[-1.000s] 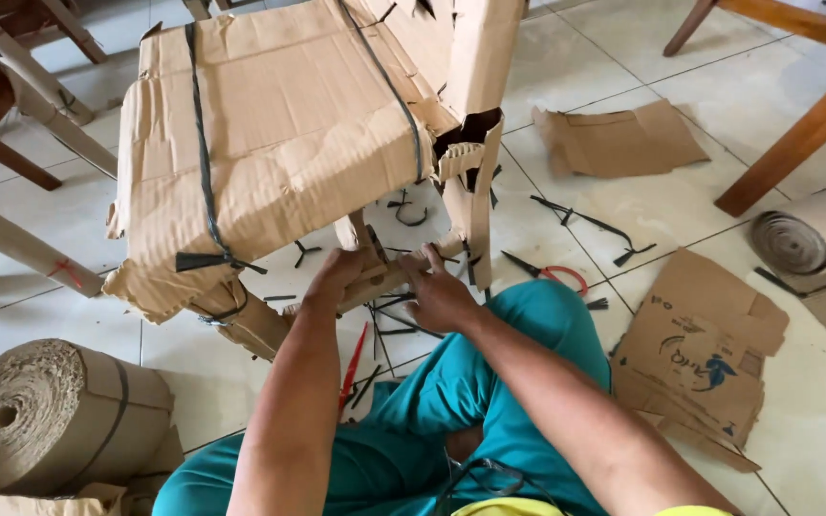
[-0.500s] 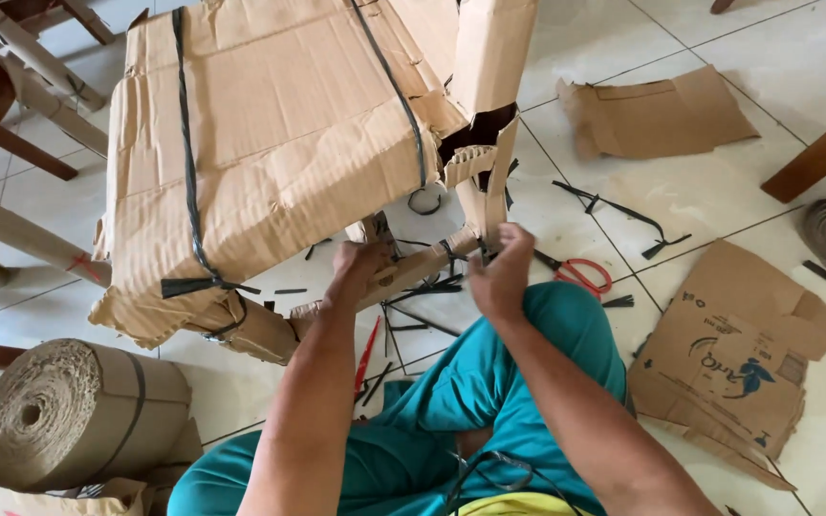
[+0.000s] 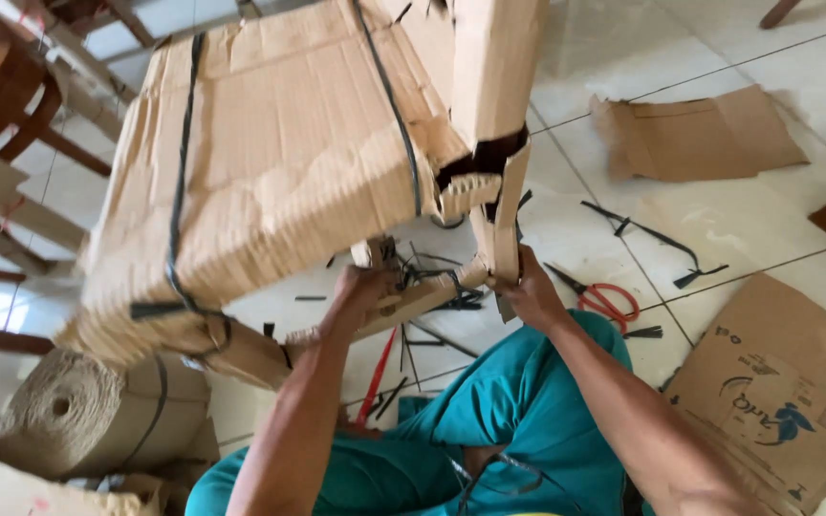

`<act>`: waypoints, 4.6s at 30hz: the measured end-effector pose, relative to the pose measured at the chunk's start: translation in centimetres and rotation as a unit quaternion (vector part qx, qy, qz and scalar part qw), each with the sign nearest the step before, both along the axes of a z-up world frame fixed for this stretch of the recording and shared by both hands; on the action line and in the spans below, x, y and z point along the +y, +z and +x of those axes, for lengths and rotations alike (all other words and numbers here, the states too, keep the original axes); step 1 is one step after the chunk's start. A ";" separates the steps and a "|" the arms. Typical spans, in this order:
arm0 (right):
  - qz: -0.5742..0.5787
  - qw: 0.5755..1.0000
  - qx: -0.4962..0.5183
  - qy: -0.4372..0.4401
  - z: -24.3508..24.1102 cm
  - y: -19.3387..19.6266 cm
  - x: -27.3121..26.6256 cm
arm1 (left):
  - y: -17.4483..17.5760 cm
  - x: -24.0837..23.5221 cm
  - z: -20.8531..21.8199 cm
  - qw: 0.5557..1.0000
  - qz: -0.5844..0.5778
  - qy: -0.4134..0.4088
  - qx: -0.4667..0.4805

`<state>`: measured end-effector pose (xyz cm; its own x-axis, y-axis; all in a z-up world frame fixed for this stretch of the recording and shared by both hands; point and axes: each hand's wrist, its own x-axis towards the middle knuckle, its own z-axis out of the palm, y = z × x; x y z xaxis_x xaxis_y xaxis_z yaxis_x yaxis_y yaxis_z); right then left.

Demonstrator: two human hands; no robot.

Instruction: The person sits on the floor and assembles a cardboard structure by wrapping black plastic straps around the legs and crossbars. They use red-handled scissors to cut the excess strap length after securing each section.

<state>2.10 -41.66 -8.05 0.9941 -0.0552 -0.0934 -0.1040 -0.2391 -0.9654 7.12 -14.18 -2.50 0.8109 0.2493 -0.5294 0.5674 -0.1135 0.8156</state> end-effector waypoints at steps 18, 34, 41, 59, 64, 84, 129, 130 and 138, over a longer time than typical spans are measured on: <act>-0.036 0.996 -0.012 -0.075 -6.7 11.5 5.0 | 11.7 5.0 0.1 0.946 0.268 -0.166 0.069; -0.084 0.993 -0.050 -0.061 -13.2 6.8 1.8 | 16.3 1.9 -10.4 0.898 0.329 -0.272 0.108; -0.093 0.989 -0.100 -0.047 -14.0 5.0 -0.6 | 13.8 1.1 -10.7 0.912 0.327 -0.236 0.081; -0.177 0.844 -0.504 -0.049 -18.6 15.0 3.9 | 13.8 0.1 -11.5 0.923 0.255 -0.239 0.164; -0.226 0.873 -0.401 0.160 -14.3 18.1 9.7 | 15.2 0.0 -11.2 0.935 0.199 -0.229 0.182; -0.109 0.970 0.004 -0.215 -16.2 -0.4 2.2 | 10.0 2.2 -10.8 0.929 0.246 -0.250 0.114; -0.028 0.991 -0.094 0.089 -2.5 -4.7 17.2 | -14.9 20.2 5.9 0.910 0.311 -0.226 0.156; -0.029 0.991 -0.096 0.092 -1.5 -6.1 16.8 | -15.1 20.2 6.5 0.910 0.312 -0.224 0.156; -0.235 0.963 -0.053 0.119 1.0 -4.4 13.9 | -13.5 18.1 6.7 0.980 0.115 -0.153 0.059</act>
<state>3.10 -27.72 -12.41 0.9864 0.1639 -0.0105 0.1012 -0.6569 -0.7472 13.86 3.96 -16.03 0.8031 0.1285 -0.5818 0.5667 -0.4663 0.6793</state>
